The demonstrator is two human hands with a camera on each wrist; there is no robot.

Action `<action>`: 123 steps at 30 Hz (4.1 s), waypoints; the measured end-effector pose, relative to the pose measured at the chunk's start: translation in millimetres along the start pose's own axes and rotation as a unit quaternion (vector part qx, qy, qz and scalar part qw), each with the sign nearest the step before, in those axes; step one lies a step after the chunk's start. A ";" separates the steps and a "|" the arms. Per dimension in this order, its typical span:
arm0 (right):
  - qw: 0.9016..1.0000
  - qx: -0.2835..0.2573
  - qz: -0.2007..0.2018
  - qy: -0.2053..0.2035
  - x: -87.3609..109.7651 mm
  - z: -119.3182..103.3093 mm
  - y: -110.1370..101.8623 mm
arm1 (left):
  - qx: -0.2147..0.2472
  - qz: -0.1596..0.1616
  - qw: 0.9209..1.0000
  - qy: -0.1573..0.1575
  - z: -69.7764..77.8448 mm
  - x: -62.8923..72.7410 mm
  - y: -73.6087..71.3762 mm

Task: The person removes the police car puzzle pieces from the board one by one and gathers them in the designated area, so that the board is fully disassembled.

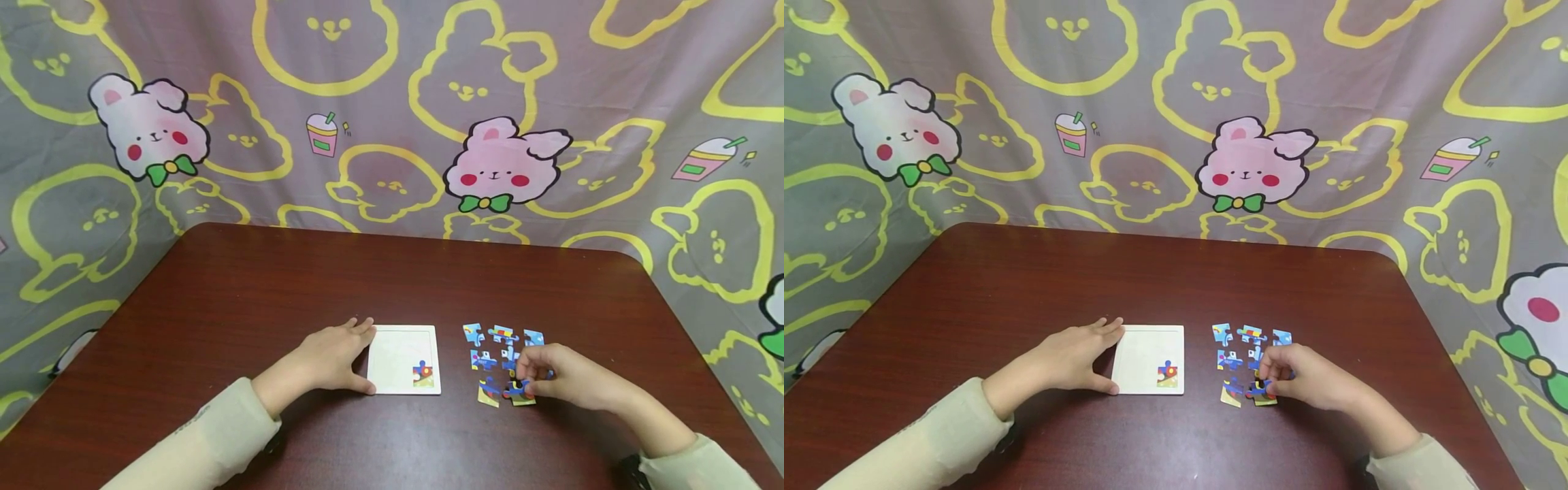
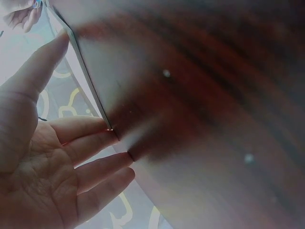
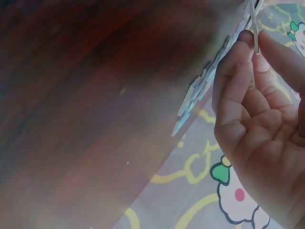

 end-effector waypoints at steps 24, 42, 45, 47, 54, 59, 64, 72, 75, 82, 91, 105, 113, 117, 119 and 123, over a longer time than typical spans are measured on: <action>0.999 0.013 0.004 0.050 4.7 -5.6 -1.2 | 0.000 0.001 1.000 0.004 -1.3 0.4 1.6; 0.999 0.049 -0.005 -0.019 -39.5 -32.6 13.3 | 0.005 0.000 1.000 0.007 0.9 0.8 -0.6; 0.998 0.050 -0.012 -0.020 -51.6 -37.7 18.9 | 0.001 -0.002 1.000 0.007 1.3 -0.7 -0.4; 0.998 0.054 -0.018 -0.021 -60.2 -41.0 22.7 | -0.002 -0.003 1.000 0.005 1.2 -1.4 0.0; 0.997 0.044 -0.043 -0.038 -88.0 -48.2 37.0 | -0.002 -0.004 1.000 -0.001 0.6 -1.2 0.9; 0.995 0.044 -0.065 -0.056 -102.6 -50.3 47.2 | -0.002 -0.005 1.000 -0.004 0.0 -0.7 2.3; 0.993 0.059 -0.082 -0.060 -110.9 -52.4 55.4 | 0.000 -0.006 1.000 -0.004 0.1 -0.1 2.6; 0.989 0.081 -0.108 -0.056 -118.2 -52.2 62.3 | -0.009 -0.005 1.000 -0.004 -0.4 -2.3 1.6; 0.988 0.092 -0.113 -0.057 -119.3 -53.1 63.3 | -0.012 -0.007 1.000 -0.004 -0.3 -2.8 1.0; 0.985 0.110 -0.126 -0.048 -118.3 -53.6 65.7 | -0.014 -0.009 1.000 -0.005 0.5 -3.4 -0.1; 0.984 0.121 -0.124 -0.043 -119.5 -52.2 66.4 | -0.013 -0.009 1.000 -0.006 1.4 -4.6 -1.8; 0.988 0.080 -0.129 -0.041 -119.3 -52.4 66.5 | -0.010 -0.008 1.000 -0.006 1.7 -3.3 -1.7; 0.988 0.040 -0.143 -0.045 -122.0 -51.6 68.0 | -0.007 -0.009 1.000 -0.005 1.9 -1.6 -1.2; 0.988 0.030 -0.144 -0.042 -123.2 -52.0 69.1 | -0.005 -0.006 1.000 -0.006 1.4 -1.8 -1.0; 0.988 0.024 -0.144 -0.044 -124.0 -52.6 69.5 | -0.004 -0.005 1.000 -0.007 0.9 -1.8 -1.2; 0.988 0.017 -0.147 -0.049 -125.2 -53.9 70.1 | -0.002 -0.005 1.000 -0.009 0.4 -2.0 -0.8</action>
Point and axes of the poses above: each hand's wrist, its own x-axis away from the middle knuckle, its own y-axis out of the palm, z = x × y, the point moved 4 cm from there along -x, towards the middle knuckle, and after that the axes turned 13 degrees about -x, right-handed, at the moved point
